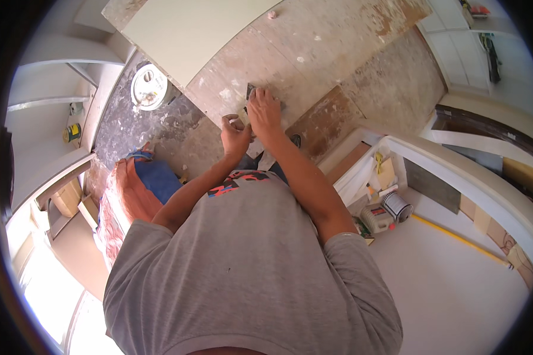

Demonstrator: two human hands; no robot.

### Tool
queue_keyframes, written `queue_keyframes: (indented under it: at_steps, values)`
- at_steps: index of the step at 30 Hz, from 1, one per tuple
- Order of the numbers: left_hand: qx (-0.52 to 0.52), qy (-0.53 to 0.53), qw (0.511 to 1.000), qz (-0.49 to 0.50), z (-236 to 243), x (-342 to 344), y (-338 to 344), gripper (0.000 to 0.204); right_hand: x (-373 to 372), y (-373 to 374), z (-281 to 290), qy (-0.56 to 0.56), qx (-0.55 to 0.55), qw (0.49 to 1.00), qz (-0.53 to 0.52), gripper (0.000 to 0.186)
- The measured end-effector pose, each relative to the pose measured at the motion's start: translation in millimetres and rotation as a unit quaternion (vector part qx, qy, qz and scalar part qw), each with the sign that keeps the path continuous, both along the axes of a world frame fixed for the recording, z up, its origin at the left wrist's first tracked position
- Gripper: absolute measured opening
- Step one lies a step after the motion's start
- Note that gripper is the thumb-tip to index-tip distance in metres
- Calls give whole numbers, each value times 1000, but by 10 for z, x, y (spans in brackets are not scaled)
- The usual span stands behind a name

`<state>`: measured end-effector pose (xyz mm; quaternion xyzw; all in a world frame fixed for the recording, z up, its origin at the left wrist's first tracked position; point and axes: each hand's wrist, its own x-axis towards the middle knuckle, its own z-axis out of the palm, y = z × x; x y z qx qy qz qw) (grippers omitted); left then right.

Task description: The recorder mixes wood filler and then sands/fits a wooden trim piece into a cabinet corner.

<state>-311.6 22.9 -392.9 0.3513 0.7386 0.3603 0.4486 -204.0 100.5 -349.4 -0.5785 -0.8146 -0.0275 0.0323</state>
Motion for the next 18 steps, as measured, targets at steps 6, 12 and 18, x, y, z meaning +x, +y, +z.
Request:
queue_keyframes:
  at_steps: [6, 12, 18]
  values:
    - [-29, -82, 996, 9, 245, -27, 45, 57, 337, -713, 120, 28, -103, 994, 21, 28]
    - [-24, -101, 995, -5, 209, -22, 18, 56, 314, -845, 162, -42, -84, 995, -16, 28]
    - [-9, -180, 982, 48, 342, 82, 14, 47, 297, -540, 158, -25, -124, 990, -67, 29]
